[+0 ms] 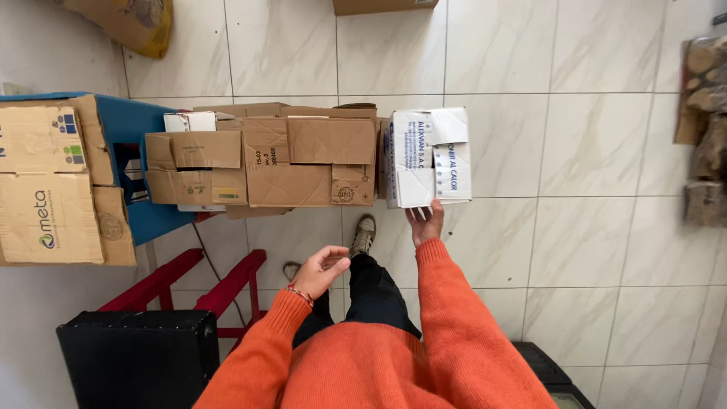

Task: The person folds several small cardboard boxes by hand on a black table and then places them onto a stack of folded boxes.

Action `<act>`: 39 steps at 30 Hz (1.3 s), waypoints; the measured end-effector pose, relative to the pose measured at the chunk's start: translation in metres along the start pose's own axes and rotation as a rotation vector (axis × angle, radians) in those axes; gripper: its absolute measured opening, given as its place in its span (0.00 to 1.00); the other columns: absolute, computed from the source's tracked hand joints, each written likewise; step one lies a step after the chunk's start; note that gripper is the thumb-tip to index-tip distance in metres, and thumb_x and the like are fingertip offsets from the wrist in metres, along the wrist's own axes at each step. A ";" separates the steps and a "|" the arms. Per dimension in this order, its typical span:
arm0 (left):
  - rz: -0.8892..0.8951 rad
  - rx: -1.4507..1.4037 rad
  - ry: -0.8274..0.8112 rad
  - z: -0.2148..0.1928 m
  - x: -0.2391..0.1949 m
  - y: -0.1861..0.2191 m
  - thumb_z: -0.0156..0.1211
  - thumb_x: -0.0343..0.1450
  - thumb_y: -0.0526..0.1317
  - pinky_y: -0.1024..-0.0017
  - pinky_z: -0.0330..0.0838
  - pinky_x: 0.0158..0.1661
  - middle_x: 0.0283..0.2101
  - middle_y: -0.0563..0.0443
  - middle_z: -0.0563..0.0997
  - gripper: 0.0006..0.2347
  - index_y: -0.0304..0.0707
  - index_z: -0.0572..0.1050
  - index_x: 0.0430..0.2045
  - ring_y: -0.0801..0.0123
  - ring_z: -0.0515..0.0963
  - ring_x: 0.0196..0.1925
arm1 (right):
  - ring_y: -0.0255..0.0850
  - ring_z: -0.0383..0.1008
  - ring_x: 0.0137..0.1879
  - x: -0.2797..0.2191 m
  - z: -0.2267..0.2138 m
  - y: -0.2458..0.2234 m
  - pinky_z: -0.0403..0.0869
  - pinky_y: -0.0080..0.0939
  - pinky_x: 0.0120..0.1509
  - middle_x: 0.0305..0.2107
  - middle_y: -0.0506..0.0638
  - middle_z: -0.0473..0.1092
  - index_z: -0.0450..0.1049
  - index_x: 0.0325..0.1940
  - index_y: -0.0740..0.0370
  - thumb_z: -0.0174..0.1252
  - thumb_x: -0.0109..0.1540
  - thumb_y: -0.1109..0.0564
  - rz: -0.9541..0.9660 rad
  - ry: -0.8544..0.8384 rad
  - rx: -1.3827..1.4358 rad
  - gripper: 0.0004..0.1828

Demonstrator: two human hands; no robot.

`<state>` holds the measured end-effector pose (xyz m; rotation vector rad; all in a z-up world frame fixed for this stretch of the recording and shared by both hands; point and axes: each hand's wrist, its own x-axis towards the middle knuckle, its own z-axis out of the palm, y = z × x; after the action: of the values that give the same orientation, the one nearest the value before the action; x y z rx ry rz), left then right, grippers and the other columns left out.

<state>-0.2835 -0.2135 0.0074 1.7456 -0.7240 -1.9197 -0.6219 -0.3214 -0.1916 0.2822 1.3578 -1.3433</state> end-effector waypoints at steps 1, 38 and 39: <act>-0.014 0.009 0.009 -0.003 0.001 -0.001 0.85 0.83 0.49 0.44 0.84 0.77 0.72 0.33 0.94 0.24 0.43 0.89 0.74 0.42 0.92 0.77 | 0.80 0.70 0.88 0.004 0.001 0.005 0.75 0.92 0.92 0.85 0.73 0.58 0.56 0.94 0.45 0.93 0.68 0.34 0.052 0.000 -0.058 0.64; -0.376 -0.672 1.247 -0.527 -0.109 -0.047 0.79 0.77 0.74 0.35 0.75 0.86 0.92 0.34 0.68 0.52 0.46 0.64 0.93 0.35 0.73 0.92 | 0.60 0.89 0.77 -0.367 0.339 0.386 0.82 0.70 0.85 0.69 0.66 0.88 0.84 0.80 0.62 0.79 0.79 0.41 0.512 -0.965 -1.552 0.32; -0.385 -0.684 1.244 -0.541 -0.084 -0.075 0.79 0.77 0.74 0.35 0.75 0.86 0.92 0.34 0.68 0.52 0.46 0.64 0.93 0.35 0.73 0.92 | 0.60 0.89 0.77 -0.371 0.330 0.392 0.82 0.70 0.85 0.69 0.66 0.88 0.84 0.80 0.62 0.79 0.79 0.41 0.515 -0.961 -1.566 0.32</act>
<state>0.2650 -0.1476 -0.0117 2.1352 0.6599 -0.7052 -0.0199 -0.2707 -0.0022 -0.9082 0.9899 0.2865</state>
